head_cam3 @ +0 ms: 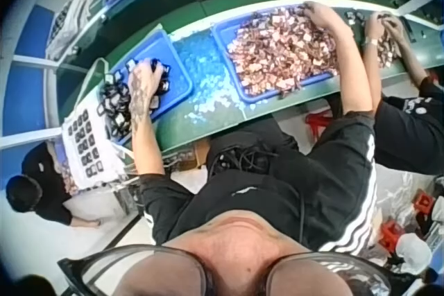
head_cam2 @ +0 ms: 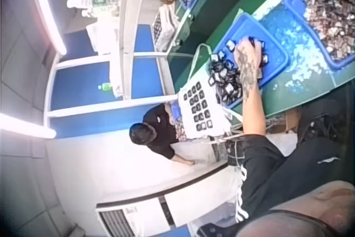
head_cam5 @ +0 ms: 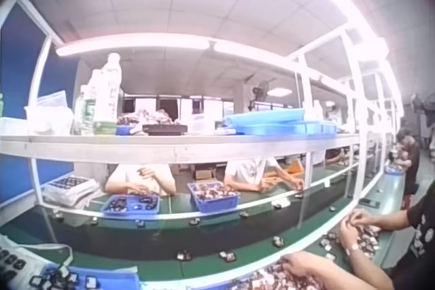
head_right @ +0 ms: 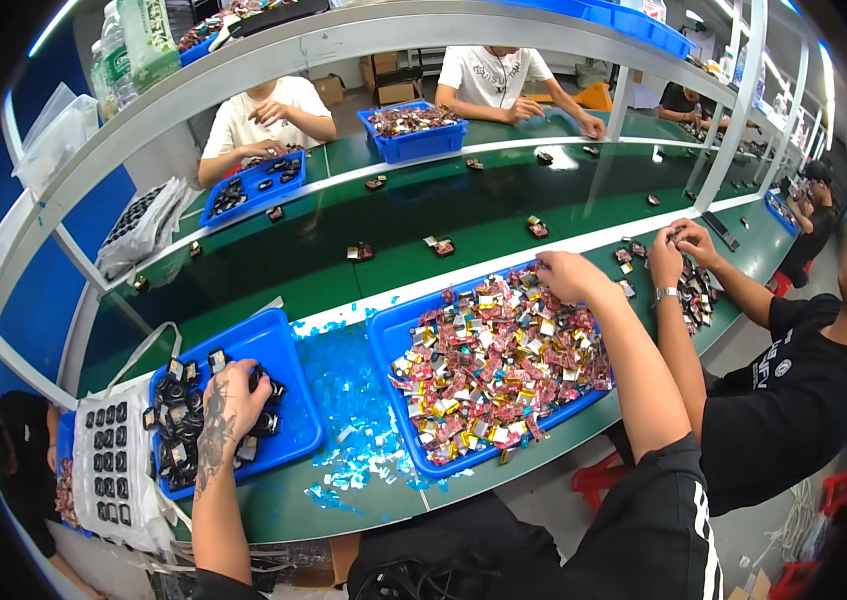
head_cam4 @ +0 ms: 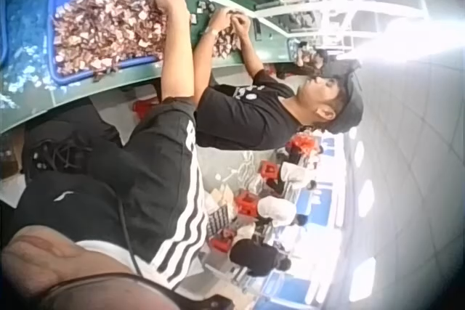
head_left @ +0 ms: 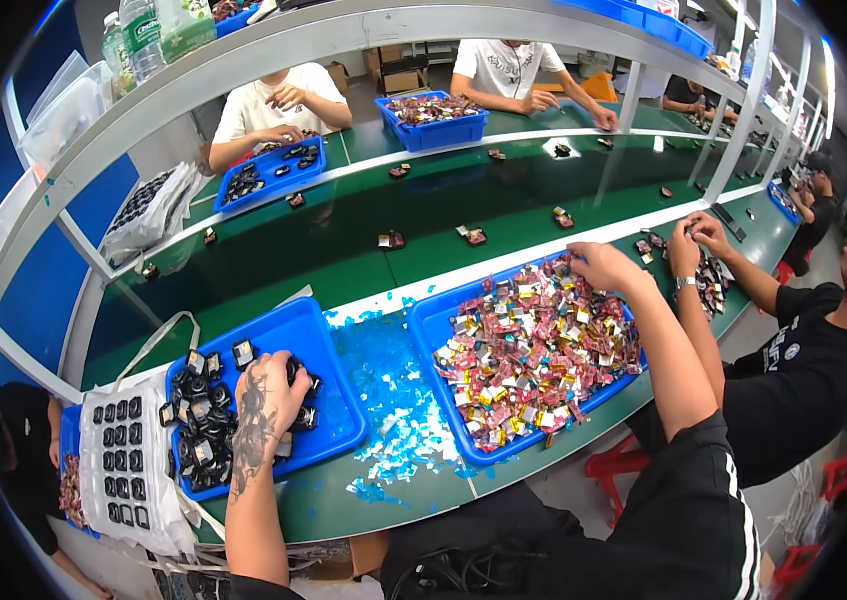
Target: Assembling small electronic components for smartwatches at a factory production line.
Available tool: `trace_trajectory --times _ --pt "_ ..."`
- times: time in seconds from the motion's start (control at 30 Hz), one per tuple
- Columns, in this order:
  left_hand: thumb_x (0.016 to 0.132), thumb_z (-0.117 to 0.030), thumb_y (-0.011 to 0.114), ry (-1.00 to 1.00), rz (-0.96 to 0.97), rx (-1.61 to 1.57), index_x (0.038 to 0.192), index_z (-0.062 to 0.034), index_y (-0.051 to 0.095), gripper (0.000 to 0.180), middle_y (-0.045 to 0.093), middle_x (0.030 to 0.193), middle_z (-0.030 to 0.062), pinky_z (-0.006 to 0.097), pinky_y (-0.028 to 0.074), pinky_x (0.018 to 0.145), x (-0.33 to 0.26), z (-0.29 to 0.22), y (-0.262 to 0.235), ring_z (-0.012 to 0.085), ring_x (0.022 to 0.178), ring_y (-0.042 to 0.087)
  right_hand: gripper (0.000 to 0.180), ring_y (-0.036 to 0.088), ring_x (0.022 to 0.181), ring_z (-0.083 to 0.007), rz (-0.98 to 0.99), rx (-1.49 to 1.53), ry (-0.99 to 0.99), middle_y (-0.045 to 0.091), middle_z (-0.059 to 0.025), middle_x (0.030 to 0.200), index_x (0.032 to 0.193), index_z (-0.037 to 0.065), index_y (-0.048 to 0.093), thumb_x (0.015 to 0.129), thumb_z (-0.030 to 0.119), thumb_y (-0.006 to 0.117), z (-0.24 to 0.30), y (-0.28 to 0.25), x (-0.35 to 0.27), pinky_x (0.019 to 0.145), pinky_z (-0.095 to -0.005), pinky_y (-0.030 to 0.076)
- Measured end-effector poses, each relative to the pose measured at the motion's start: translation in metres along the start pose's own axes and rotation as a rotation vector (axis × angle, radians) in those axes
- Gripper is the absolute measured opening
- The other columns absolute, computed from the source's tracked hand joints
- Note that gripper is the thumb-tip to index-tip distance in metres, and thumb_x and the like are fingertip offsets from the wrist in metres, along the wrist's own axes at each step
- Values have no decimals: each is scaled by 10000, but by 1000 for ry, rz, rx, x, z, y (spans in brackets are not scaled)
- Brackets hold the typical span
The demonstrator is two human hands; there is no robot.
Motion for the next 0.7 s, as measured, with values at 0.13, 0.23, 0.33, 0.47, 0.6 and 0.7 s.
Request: trace_trajectory --times 0.13,0.23,0.33,0.47,0.6,0.7 --pt "900 -167 536 -132 9 -917 1112 4 636 290 654 825 125 304 509 622 8 15 10 195 668 623 335 612 983 -373 9 -39 19 634 -204 1039 1055 45 612 760 152 730 15 1 -9 869 -442 484" --pt "943 -99 468 -136 360 -1671 1177 -2 580 277 619 816 92 231 429 498 6 -34 27 123 569 532 302 634 770 -310 -113 53 45 632 -126 796 937 33 570 714 110 758 24 -21 -17 708 -391 503" --pt "958 -106 476 -165 424 -1743 1123 -4 558 210 621 837 109 241 401 472 0 -50 37 126 553 517 275 596 664 -154 -176 281 91 587 -70 722 952 17 563 754 85 741 58 -44 -21 635 -292 493" --pt "959 -101 497 -224 428 -1765 1117 -29 527 176 621 915 123 241 431 517 -13 -52 48 137 613 544 362 595 695 -105 113 506 -97 607 -37 766 1113 22 606 775 53 731 113 -25 -31 665 -267 508" --pt "943 -63 500 -211 444 -1831 1187 -33 489 245 591 1033 132 274 482 620 -20 -53 60 167 755 579 418 622 704 -191 102 307 -254 606 -69 768 1158 38 615 769 104 753 155 -28 -56 664 -309 513" --pt "930 -50 499 -203 424 -1892 1225 -33 472 297 581 1051 140 284 495 670 -23 -62 57 185 798 581 272 618 698 -242 -185 126 -127 584 -93 737 979 35 629 769 144 762 159 -64 -88 637 -337 496"
Point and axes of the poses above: each hand's wrist, its own x-axis towards the middle knuckle, its own y-axis out of the palm, z = x × y, the point moved 9 cm from there along x, towards the middle knuckle
